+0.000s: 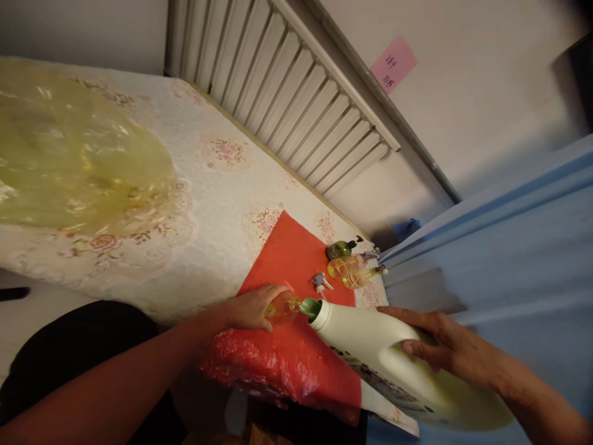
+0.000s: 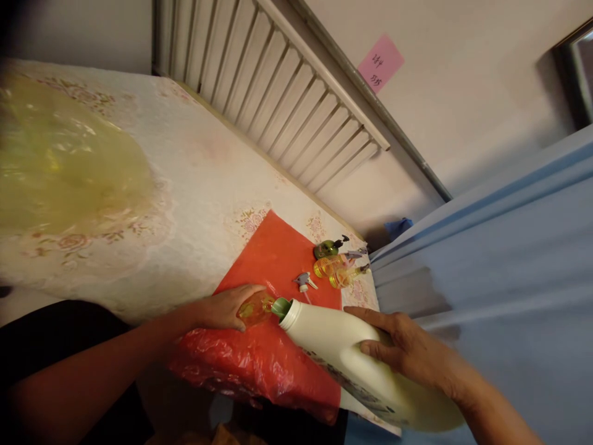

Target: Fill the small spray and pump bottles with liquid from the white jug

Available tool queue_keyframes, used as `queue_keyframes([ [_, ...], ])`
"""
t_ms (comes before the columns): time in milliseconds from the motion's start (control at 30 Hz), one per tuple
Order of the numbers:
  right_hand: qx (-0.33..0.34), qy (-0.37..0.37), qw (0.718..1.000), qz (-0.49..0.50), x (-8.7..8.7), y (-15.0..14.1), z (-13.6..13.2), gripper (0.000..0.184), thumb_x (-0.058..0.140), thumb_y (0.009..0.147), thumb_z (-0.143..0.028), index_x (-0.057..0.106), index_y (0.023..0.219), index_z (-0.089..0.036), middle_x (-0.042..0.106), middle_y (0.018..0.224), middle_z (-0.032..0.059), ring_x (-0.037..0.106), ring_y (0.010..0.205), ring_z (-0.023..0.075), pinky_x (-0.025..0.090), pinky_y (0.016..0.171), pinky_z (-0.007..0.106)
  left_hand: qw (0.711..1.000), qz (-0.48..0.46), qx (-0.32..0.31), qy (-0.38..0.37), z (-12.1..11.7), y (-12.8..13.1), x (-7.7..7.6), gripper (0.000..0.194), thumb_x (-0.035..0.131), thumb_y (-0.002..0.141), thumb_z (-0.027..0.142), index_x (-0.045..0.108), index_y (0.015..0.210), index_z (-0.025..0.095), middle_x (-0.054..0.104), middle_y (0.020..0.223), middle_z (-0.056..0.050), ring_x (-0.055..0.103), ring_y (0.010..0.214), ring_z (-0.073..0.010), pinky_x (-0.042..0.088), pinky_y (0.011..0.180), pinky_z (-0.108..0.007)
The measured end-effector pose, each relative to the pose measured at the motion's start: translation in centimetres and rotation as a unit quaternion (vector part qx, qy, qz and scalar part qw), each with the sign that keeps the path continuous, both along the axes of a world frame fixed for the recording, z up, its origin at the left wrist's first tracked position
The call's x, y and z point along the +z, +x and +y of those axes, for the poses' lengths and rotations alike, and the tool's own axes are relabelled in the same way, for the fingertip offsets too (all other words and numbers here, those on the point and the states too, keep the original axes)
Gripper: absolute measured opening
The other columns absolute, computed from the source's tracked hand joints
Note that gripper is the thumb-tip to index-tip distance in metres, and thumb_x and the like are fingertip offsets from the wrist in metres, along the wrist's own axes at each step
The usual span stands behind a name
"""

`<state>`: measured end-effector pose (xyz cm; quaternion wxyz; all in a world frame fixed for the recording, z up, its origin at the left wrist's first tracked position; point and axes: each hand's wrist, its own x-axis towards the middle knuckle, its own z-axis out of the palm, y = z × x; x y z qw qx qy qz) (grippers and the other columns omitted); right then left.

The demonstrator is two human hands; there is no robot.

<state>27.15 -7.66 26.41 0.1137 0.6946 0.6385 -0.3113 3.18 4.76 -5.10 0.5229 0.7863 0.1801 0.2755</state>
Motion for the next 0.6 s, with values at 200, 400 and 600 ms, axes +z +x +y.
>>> queue_keyframes([
  [200,-0.001,-0.001,1.000,-0.015,0.02,0.08,0.08,0.059,0.055,0.087,-0.053,0.050,0.141,-0.028,0.071,0.116,0.0058,0.067,0.099,0.0304,0.055,0.087,0.038,1.000,-0.001,0.000,-0.005,0.06,0.01,0.04,0.096,0.076,0.055,0.014,0.036,0.141,0.028,0.048,0.142,-0.007,0.044,0.132,-0.0327,0.036,0.110,-0.042],
  [400,0.002,0.000,1.000,0.003,0.04,0.07,0.04,0.056,0.056,0.088,-0.051,0.051,0.140,-0.028,0.069,0.121,0.0053,0.066,0.101,0.0291,0.054,0.087,0.035,1.000,-0.004,-0.003,-0.003,0.05,0.04,0.06,0.096,0.076,0.055,0.015,0.036,0.141,0.029,0.048,0.142,-0.007,0.044,0.132,-0.0323,0.036,0.110,-0.043],
  [600,0.002,0.004,1.000,-0.008,0.05,0.12,0.09,0.059,0.056,0.088,-0.051,0.048,0.142,-0.029,0.069,0.122,0.0053,0.066,0.101,0.0301,0.055,0.085,0.037,1.000,0.005,0.003,-0.003,-0.01,0.09,-0.07,0.096,0.076,0.055,0.016,0.035,0.141,0.029,0.048,0.141,-0.008,0.045,0.131,-0.0328,0.038,0.109,-0.043],
])
